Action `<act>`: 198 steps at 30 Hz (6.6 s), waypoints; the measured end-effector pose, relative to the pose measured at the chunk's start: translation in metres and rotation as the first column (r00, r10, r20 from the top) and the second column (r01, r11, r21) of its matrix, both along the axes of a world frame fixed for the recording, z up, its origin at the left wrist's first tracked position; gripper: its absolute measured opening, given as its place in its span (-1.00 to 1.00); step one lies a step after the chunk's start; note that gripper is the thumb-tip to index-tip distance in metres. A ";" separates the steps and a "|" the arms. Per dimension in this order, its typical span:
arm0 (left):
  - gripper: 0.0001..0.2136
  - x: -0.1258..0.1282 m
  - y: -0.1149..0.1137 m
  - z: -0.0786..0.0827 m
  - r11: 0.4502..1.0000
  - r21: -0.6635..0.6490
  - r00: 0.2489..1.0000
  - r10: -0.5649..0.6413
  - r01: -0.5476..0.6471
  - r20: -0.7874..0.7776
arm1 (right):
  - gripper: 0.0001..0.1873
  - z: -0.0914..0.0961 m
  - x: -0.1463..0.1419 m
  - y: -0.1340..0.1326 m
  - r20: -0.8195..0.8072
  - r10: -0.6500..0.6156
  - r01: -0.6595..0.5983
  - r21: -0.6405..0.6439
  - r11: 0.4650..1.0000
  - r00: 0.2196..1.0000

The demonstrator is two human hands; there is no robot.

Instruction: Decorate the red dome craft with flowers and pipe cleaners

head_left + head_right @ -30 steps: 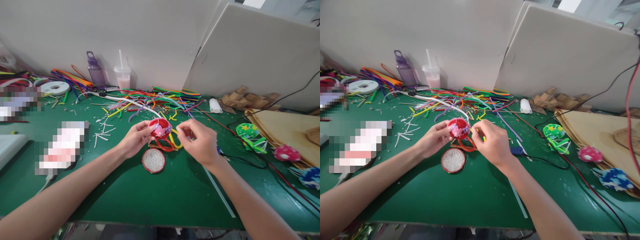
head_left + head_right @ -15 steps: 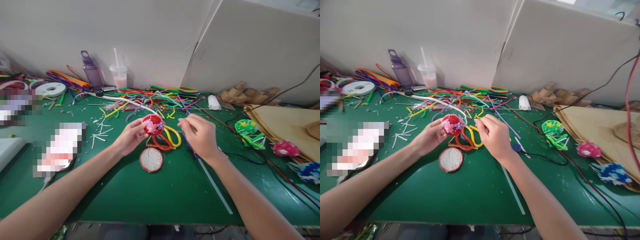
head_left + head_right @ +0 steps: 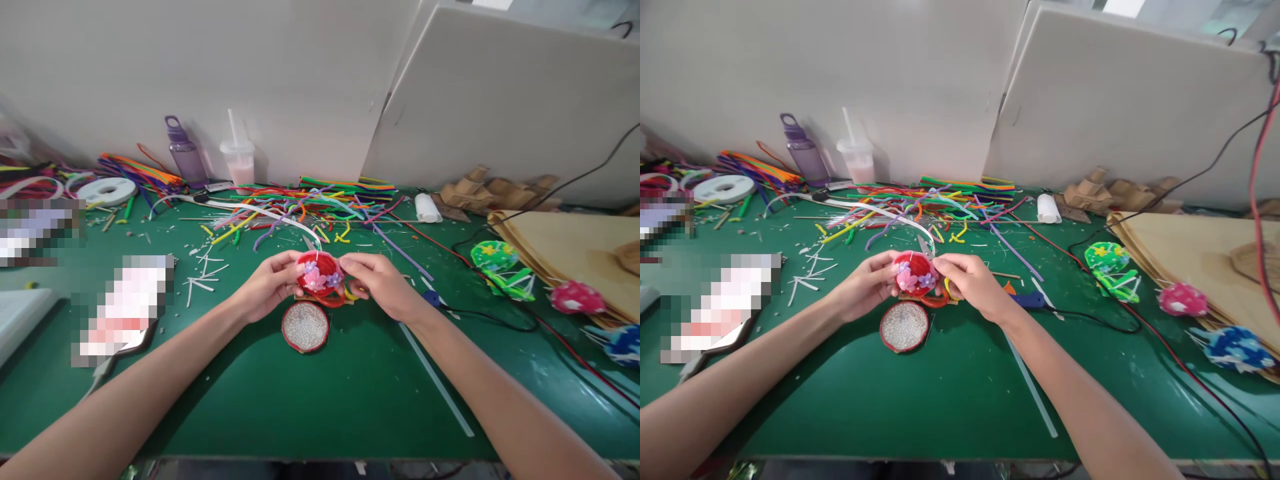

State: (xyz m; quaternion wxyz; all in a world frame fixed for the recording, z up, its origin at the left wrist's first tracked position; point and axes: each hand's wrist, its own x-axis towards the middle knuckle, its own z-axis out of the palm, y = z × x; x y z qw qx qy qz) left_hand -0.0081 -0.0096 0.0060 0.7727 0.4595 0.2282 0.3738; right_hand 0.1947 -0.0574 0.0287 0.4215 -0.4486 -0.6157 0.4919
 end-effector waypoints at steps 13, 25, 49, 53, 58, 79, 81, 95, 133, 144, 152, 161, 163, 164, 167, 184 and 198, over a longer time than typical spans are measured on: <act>-0.81 -0.002 0.001 0.000 0.999 -0.045 0.999 0.007 -0.005 0.041 | -0.72 -0.002 0.006 0.003 -0.189 0.125 -0.151 -0.132 0.980 0.974; -0.78 -0.002 -0.001 0.002 1.000 -0.019 0.999 0.020 -0.019 0.026 | -0.77 -0.002 0.005 0.003 -0.141 0.120 -0.134 -0.094 0.986 0.983; -0.76 0.001 -0.007 -0.004 0.961 0.276 0.977 0.053 0.006 -0.205 | -0.78 -0.011 0.001 0.011 -0.459 -0.066 -0.055 -0.246 0.968 0.886; -0.78 0.003 -0.007 -0.003 0.948 0.317 0.968 0.097 -0.019 -0.233 | -0.81 -0.013 0.000 0.011 -0.471 -0.040 -0.076 -0.225 0.971 0.881; -0.79 0.004 -0.009 -0.001 0.942 0.335 0.958 0.122 -0.029 -0.258 | -0.82 -0.013 0.000 0.010 -0.472 -0.030 -0.086 -0.224 0.971 0.881; -0.73 0.002 -0.006 -0.002 0.979 0.199 0.988 0.075 -0.048 -0.132 | -0.79 -0.012 0.001 0.011 -0.460 -0.088 -0.033 -0.249 0.968 0.884; -0.73 0.002 -0.006 -0.002 0.979 0.199 0.989 0.066 -0.038 -0.135 | -0.79 -0.012 0.001 0.011 -0.456 -0.086 -0.036 -0.252 0.967 0.886; -0.69 0.003 -0.006 -0.002 0.989 0.132 0.992 0.078 -0.064 -0.103 | -0.77 -0.011 0.002 0.009 -0.374 -0.038 -0.045 -0.210 0.977 0.927; -0.72 0.003 -0.007 0.001 0.942 0.301 0.964 0.205 -0.146 -0.172 | -0.75 -0.009 -0.001 0.008 -0.357 -0.060 -0.015 -0.205 0.979 0.932; -0.69 0.003 -0.005 -0.002 0.950 0.262 0.969 0.211 -0.172 -0.127 | -0.77 -0.010 -0.002 0.008 -0.381 -0.046 -0.028 -0.188 0.982 0.923; -0.72 0.001 -0.006 -0.001 0.948 0.292 0.972 0.179 -0.129 -0.153 | -0.80 -0.009 -0.003 0.008 -0.399 0.017 -0.076 -0.133 0.988 0.917; -0.72 0.002 -0.005 -0.002 0.926 0.352 0.966 0.204 -0.138 -0.159 | -0.75 -0.003 -0.004 0.005 -0.138 -0.116 0.104 -0.090 0.990 0.984; -0.70 0.001 -0.005 -0.002 0.907 0.408 0.960 0.197 -0.102 -0.198 | -0.72 -0.002 -0.004 0.005 -0.111 -0.142 0.135 -0.066 0.989 0.984; -0.69 0.001 -0.006 -0.002 0.892 0.446 0.955 0.195 -0.078 -0.221 | -0.72 -0.002 -0.004 0.004 -0.090 -0.143 0.138 -0.055 0.989 0.986; -0.68 0.001 -0.008 0.000 0.837 0.548 0.937 0.185 0.007 -0.295 | -0.72 -0.002 -0.005 0.004 -0.037 -0.115 0.114 -0.014 0.993 0.993; -0.72 0.001 -0.007 -0.004 0.827 0.559 0.933 0.155 0.058 -0.326 | -0.75 -0.001 -0.006 0.000 -0.037 0.000 -0.003 -0.090 0.996 0.999; -0.71 0.001 -0.006 -0.006 0.877 0.481 0.941 0.144 0.022 -0.305 | -0.76 0.000 -0.010 -0.001 -0.200 0.004 -0.047 -0.214 0.976 0.980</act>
